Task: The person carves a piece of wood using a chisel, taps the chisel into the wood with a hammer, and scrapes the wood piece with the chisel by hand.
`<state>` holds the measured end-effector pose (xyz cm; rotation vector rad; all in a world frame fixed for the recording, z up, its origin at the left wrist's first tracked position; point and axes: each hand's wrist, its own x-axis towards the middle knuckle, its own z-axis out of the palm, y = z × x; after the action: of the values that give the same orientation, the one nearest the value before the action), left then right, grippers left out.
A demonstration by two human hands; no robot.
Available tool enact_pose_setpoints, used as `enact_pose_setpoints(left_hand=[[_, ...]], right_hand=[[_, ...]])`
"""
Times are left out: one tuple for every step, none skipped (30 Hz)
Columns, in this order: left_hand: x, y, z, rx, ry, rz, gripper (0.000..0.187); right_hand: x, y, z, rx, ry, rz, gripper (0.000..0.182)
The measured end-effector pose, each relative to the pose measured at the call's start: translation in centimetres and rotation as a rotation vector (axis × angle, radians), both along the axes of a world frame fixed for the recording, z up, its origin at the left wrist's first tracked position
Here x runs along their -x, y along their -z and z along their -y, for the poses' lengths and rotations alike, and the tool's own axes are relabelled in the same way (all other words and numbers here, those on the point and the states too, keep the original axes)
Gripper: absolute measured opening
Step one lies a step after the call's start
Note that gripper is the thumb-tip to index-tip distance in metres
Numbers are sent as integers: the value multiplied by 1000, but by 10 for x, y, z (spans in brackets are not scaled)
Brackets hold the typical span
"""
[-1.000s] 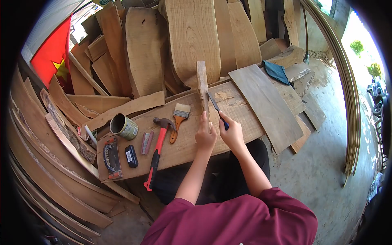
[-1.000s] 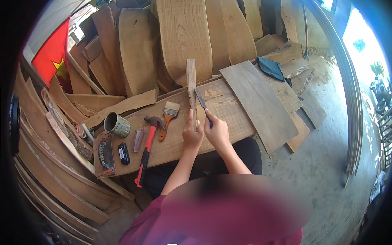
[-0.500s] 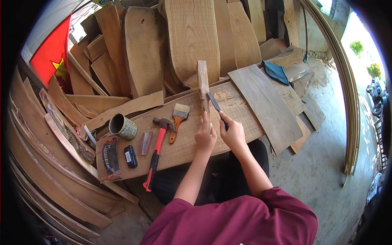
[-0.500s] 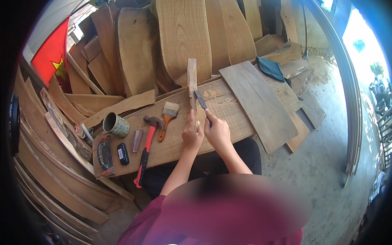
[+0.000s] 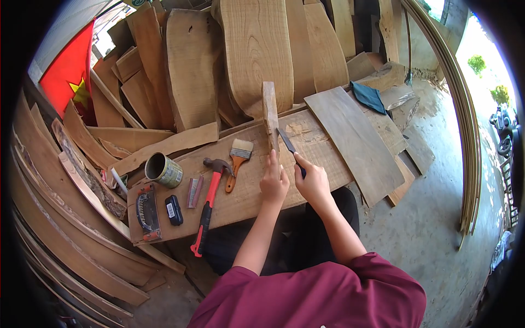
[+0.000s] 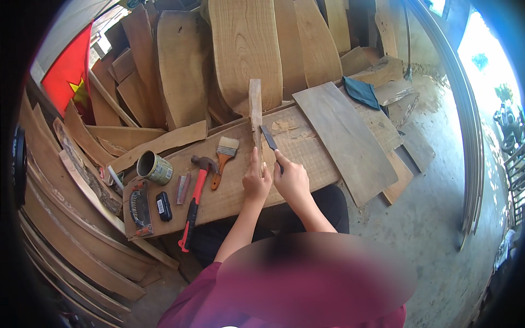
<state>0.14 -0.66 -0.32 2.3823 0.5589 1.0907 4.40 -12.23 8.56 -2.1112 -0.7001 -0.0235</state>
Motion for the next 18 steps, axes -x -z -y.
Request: enact_pose_setpoints(left_hand=[[1, 0, 0, 2, -2, -1, 66], [1, -1, 0, 34, 0, -29, 66], [1, -1, -1, 66, 3, -57, 66], [2, -1, -1, 64, 3, -60, 66], [2, -1, 0, 66, 1, -74, 66], [1, -1, 0, 68, -2, -87, 66], [1, -1, 0, 68, 1, -88, 66], [1, -2, 0, 52, 1, -73, 66], [1, -2, -1, 36, 2, -58, 66], [0, -2, -1, 38, 5, -59, 66], [0, -1, -1, 18, -2, -59, 66], [-1, 0, 1, -2, -9, -57, 66], [-1, 2, 1, -1, -8, -55, 66], [-1, 3, 0, -43, -1, -76, 66], [0, 4, -1, -85, 3, -98, 66], [0, 3, -1, -85, 1, -98, 66], [0, 3, -1, -69, 5, -99, 66], [0, 3, -1, -53, 9, -100, 66]], right_hand=[[0, 1, -1, 2, -2, -1, 34], [-3, 1, -3, 10, 0, 18, 34], [-5, 2, -7, 16, 4, 36, 35], [-9, 4, -12, 14, 5, 33, 35], [-13, 4, -20, 26, 30, 60, 35], [-17, 4, -26, 39, 56, 89, 34], [-18, 2, -28, 39, 58, 88, 34], [-19, -1, -30, 75, 62, 90, 34], [-19, -3, -31, 110, 66, 91, 34], [-17, -1, -32, 113, 69, 90, 34], [-16, 2, -31, 133, 74, 97, 34], [-14, 4, -29, 152, 78, 105, 35], [-11, 5, -25, 153, 80, 107, 35], [-6, 6, -21, 161, 76, 117, 35], [-1, 6, -18, 168, 69, 125, 36], [6, 2, -15, 157, 66, 124, 35], [7, 4, -16, 157, 63, 124, 35], [6, 7, -17, 150, 60, 126, 37]])
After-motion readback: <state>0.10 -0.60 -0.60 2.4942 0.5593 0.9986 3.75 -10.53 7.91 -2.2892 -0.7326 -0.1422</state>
